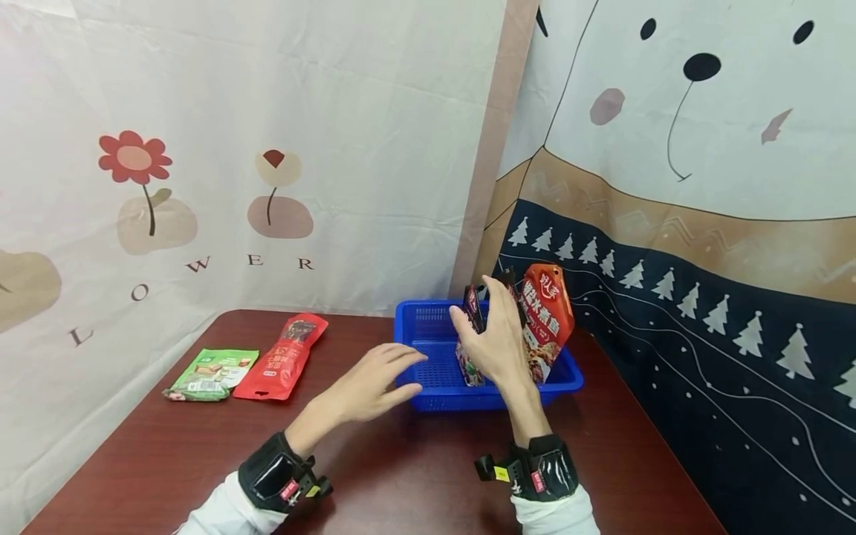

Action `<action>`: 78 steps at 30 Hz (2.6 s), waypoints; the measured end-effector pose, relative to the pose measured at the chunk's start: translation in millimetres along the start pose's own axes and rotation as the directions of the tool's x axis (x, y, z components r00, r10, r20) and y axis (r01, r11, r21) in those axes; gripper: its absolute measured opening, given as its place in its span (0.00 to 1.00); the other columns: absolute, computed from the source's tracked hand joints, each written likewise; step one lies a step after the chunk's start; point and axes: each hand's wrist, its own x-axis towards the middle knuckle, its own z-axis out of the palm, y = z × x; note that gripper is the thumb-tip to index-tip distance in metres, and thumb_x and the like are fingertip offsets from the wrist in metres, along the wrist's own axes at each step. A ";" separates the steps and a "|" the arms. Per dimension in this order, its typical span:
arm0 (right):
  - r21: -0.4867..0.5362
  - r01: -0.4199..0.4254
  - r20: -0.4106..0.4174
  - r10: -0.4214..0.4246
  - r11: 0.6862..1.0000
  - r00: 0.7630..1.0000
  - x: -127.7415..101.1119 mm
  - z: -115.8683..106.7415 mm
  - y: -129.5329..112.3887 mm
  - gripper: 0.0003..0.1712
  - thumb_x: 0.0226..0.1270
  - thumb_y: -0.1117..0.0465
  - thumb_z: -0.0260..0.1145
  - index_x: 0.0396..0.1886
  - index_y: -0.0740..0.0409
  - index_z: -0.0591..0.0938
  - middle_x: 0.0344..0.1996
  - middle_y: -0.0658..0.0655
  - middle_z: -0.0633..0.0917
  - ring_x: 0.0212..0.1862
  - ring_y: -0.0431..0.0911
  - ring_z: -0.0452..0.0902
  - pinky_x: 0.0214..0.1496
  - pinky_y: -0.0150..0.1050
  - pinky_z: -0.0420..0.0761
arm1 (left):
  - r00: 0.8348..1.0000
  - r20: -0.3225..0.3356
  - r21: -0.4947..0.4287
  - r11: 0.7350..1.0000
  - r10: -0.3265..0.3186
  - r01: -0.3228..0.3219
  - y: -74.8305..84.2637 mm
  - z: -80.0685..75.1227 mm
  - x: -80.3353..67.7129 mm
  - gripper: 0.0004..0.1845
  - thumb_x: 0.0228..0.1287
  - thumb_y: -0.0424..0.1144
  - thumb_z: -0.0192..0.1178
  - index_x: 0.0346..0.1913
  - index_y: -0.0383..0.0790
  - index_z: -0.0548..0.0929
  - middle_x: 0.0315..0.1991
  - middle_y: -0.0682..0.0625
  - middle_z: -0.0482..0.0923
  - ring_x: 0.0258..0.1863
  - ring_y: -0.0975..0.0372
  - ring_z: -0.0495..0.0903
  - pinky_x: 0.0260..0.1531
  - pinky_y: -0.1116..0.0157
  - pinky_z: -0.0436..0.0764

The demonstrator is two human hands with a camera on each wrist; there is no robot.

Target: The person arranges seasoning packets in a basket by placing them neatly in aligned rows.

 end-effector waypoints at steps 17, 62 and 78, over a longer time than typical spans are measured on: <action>0.025 0.176 0.136 -0.177 0.984 0.975 -15.9 44.6 -46.9 0.44 0.72 0.36 0.63 0.82 0.42 0.61 0.82 0.55 0.62 0.86 0.53 0.48 0.85 0.61 0.54 | 0.924 -0.099 0.018 0.928 -0.368 0.372 -89.8 -72.6 -71.6 0.38 0.70 0.57 0.65 0.76 0.45 0.70 0.74 0.42 0.70 0.75 0.44 0.67 0.73 0.38 0.67; 0.056 0.195 0.536 -0.194 0.979 0.821 -23.7 202.7 -97.9 0.42 0.76 0.38 0.58 0.81 0.51 0.62 0.80 0.60 0.64 0.83 0.58 0.55 0.86 0.56 0.57 | 0.600 0.000 0.041 0.599 -0.800 0.799 -148.9 -40.9 -120.9 0.49 0.49 0.56 0.74 0.71 0.33 0.71 0.56 0.33 0.81 0.53 0.40 0.77 0.49 0.43 0.77; 0.417 -0.123 0.254 0.015 0.901 0.967 -10.7 162.2 -88.1 0.47 0.71 0.42 0.66 0.83 0.50 0.57 0.78 0.59 0.68 0.76 0.58 0.71 0.74 0.53 0.77 | 0.769 -0.313 -0.134 0.828 -0.557 0.545 -103.1 -75.1 -77.5 0.49 0.45 0.47 0.78 0.73 0.43 0.72 0.67 0.40 0.76 0.60 0.45 0.74 0.53 0.44 0.71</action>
